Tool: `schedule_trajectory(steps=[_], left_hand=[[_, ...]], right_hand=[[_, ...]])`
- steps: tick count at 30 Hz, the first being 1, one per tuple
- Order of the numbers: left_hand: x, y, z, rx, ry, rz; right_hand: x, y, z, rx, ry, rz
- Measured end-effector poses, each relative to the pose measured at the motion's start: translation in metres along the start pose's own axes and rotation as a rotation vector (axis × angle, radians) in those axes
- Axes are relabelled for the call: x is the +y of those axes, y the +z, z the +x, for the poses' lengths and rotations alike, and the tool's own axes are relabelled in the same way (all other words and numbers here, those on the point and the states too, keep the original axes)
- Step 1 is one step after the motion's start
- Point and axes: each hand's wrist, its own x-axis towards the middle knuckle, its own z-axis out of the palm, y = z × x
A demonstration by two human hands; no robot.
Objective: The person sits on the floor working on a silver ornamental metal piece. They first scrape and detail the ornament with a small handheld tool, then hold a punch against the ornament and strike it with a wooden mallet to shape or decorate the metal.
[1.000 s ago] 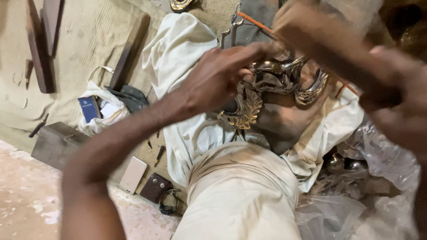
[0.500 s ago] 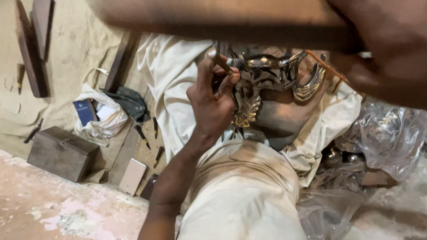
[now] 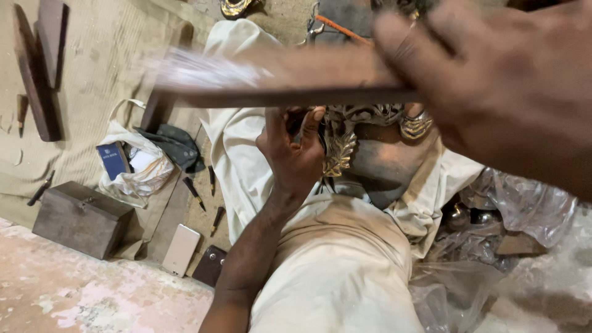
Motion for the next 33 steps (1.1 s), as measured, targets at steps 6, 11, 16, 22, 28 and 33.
schedule_trajectory(steps=[6,11,16,22,28,33], left_hand=[[-0.001,-0.002,0.001,-0.024,0.021,0.077],[-0.004,0.0,0.002,-0.026,0.014,-0.044],[-0.005,0.003,0.003,-0.042,0.094,-0.016],[-0.002,0.003,0.005,-0.049,0.1,0.125],[0.0,0.001,0.015,-0.11,0.069,0.106],[0.001,0.0,0.025,-0.163,0.107,0.166]], right_hand=[[0.003,0.014,-0.02,-0.011,0.06,0.142],[0.001,0.016,-0.032,-0.014,0.072,0.074],[0.01,0.01,-0.024,0.137,0.045,0.284],[0.008,0.012,-0.022,0.057,0.108,0.309],[0.018,0.026,-0.037,-0.021,0.163,0.265],[0.016,0.038,-0.05,-0.07,0.249,0.303]])
